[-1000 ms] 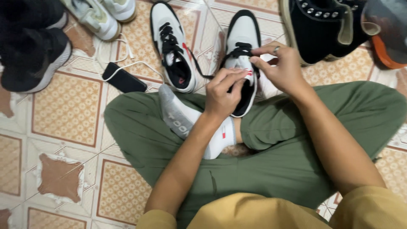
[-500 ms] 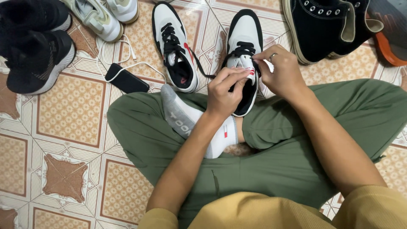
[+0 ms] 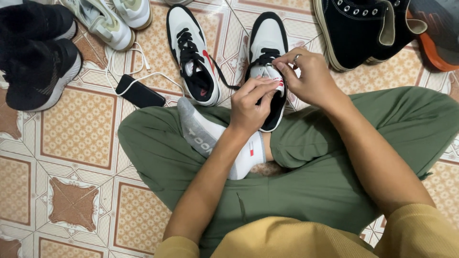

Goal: The person sits on the floor and laces a pair of white and black sneakers. They thread the black laces through the eyelets, pull them tight, and tie a knot.

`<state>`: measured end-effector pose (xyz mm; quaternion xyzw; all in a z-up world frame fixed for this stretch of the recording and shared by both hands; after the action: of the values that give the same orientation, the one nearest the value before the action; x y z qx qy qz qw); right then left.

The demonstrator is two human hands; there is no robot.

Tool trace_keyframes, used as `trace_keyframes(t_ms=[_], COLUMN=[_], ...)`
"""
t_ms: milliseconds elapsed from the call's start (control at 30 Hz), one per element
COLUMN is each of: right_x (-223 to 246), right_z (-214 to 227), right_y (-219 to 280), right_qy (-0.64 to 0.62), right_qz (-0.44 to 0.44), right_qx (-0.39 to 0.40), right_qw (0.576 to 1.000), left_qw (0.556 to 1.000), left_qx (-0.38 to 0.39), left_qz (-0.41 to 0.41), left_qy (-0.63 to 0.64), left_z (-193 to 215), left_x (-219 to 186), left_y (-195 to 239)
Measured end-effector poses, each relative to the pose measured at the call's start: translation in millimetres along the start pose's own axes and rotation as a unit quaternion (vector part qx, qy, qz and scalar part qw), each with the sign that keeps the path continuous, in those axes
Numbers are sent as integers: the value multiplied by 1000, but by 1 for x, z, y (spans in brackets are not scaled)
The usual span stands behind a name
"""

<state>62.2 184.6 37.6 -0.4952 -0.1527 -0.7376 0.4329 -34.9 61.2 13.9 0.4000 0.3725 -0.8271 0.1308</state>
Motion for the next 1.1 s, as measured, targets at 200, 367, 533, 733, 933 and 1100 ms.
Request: trace_keyframes(t_ms=[200, 367, 533, 733, 933, 1100], right_x=[14, 6, 4, -9, 13, 33], right_z=[5, 3, -8, -18, -10, -11], right_y=[-15, -30, -43, -41, -56, -81], right_qy=[111, 143, 157, 220, 60, 3], right_qz=[7, 15, -33, -65, -14, -10], right_qx=[78, 158, 226, 296, 238, 187], right_qw=[991, 977, 961, 927, 969, 982], left_qw=[996, 996, 995, 996, 996, 996], left_qx=[85, 88, 91, 81, 85, 89], left_qz=[6, -15, -29, -27, -21, -13], left_qy=[-9, -18, -28, -14, 11, 6], left_z=[5, 5, 4, 6, 6, 7], left_x=[-19, -22, -22, -23, -25, -25], left_y=[-10, -10, -7, -7, -5, -5])
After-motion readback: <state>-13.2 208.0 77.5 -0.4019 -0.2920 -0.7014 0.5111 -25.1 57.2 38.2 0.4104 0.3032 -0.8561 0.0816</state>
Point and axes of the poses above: each hand's wrist, its own y-axis away from the middle knuckle, its own z-axis out of the back of the hand, x = y × z, the point moved 7 cm from there along -y, towards the middle knuckle, and after that the axes turned 11 degrees about -y, right-handed, at the moved point
